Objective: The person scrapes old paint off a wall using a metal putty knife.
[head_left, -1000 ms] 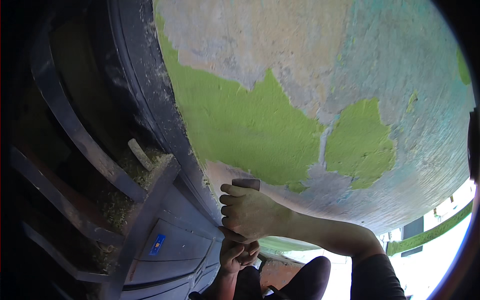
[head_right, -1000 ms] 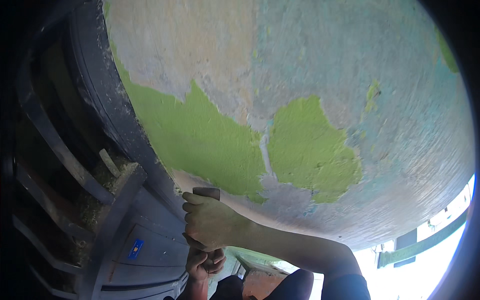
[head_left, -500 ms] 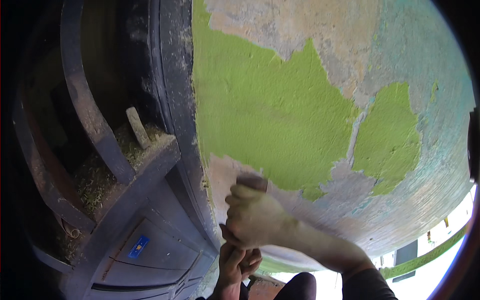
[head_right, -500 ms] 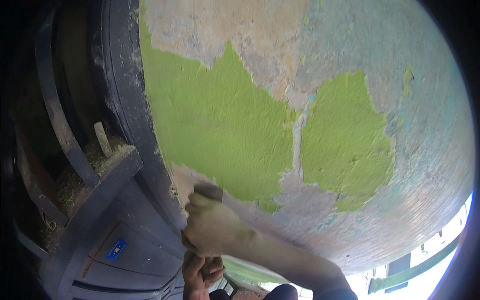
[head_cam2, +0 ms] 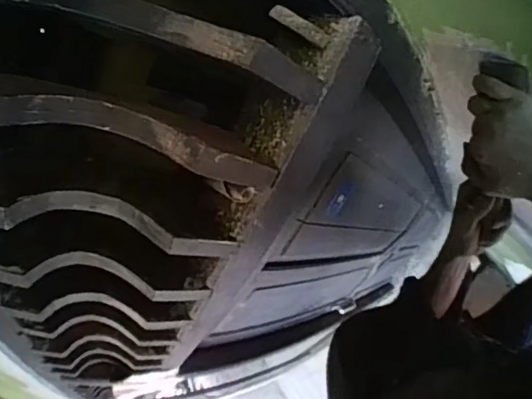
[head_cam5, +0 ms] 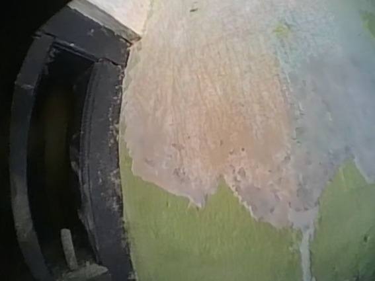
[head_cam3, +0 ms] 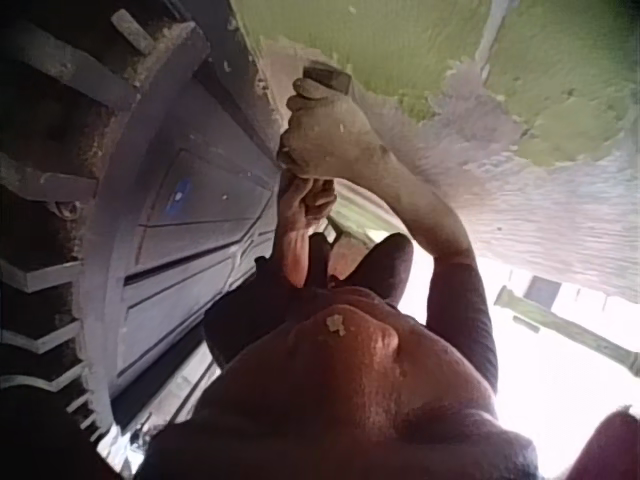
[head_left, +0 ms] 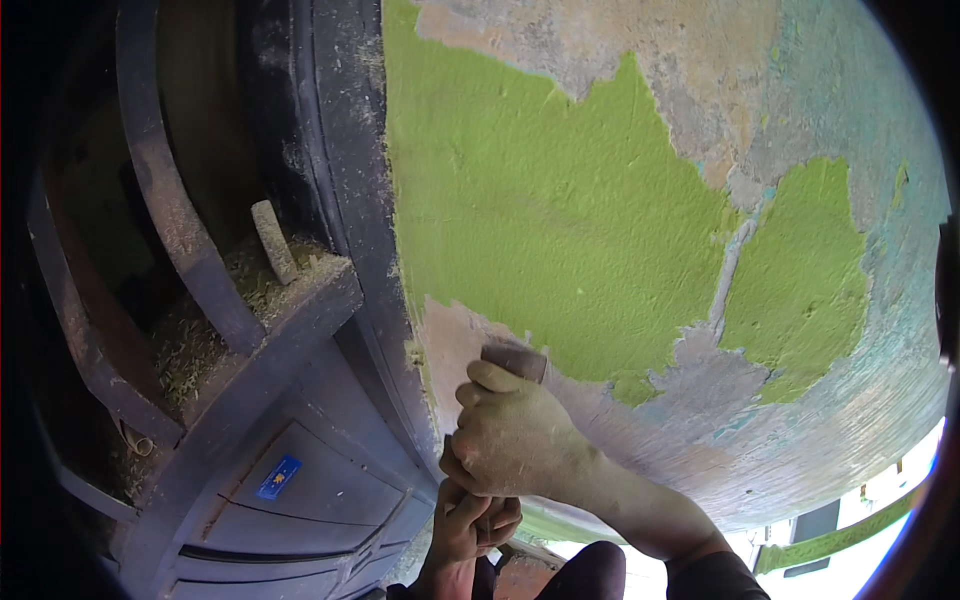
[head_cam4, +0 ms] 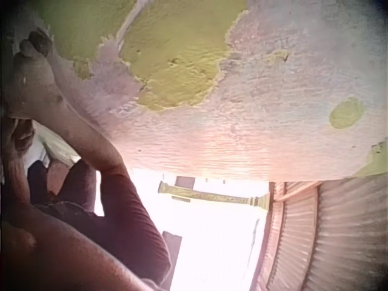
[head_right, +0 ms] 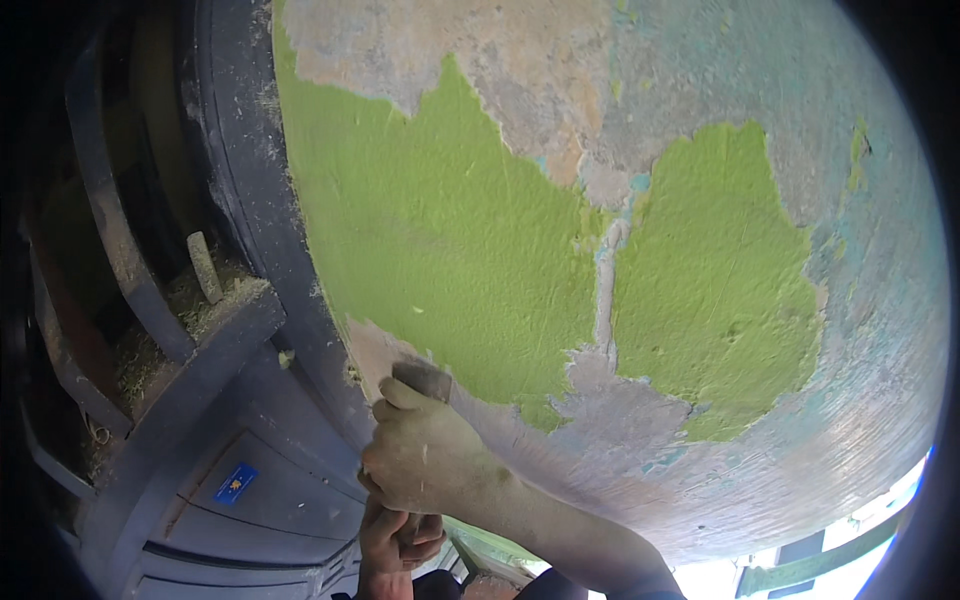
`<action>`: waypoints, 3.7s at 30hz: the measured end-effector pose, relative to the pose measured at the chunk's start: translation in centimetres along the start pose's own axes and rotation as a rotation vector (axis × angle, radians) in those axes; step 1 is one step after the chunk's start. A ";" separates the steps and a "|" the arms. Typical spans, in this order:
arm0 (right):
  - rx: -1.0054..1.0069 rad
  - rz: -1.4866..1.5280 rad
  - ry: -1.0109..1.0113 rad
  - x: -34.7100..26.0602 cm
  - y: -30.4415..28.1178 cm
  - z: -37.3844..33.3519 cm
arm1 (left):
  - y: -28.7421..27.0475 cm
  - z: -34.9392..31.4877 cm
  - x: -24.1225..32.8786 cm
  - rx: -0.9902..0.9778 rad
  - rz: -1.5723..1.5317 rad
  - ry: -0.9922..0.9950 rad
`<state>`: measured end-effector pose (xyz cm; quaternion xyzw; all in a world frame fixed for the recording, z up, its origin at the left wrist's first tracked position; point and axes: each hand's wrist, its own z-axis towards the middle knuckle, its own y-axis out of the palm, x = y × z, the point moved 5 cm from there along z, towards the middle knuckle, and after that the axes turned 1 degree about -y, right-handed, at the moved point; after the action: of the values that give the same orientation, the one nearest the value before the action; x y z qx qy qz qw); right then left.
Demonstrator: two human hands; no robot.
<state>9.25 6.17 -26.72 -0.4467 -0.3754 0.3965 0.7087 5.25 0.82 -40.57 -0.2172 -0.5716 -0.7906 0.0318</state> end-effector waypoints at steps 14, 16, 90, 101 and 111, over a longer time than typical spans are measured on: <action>0.100 -0.037 -0.010 0.1 -4.2 1.5 | 2.4 0.5 1.7 -0.004 0.007 -0.099; 0.094 -0.067 -0.005 0.0 -2.4 0.9 | 2.5 -0.5 1.0 0.127 0.120 -0.063; 0.076 0.035 0.060 2.2 -9.4 4.6 | 9.9 3.7 6.5 0.045 0.135 -0.155; 0.094 -0.013 0.032 2.4 -11.2 5.9 | 10.8 4.3 7.2 -0.127 -0.054 -0.147; 0.128 -0.119 0.067 3.0 -13.9 7.5 | 14.5 5.5 10.3 0.003 0.123 -0.156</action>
<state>6.96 7.36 -10.89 -0.3902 -0.3514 0.3617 0.7703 1.98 2.90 -22.42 -0.3129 -0.5589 -0.7671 0.0361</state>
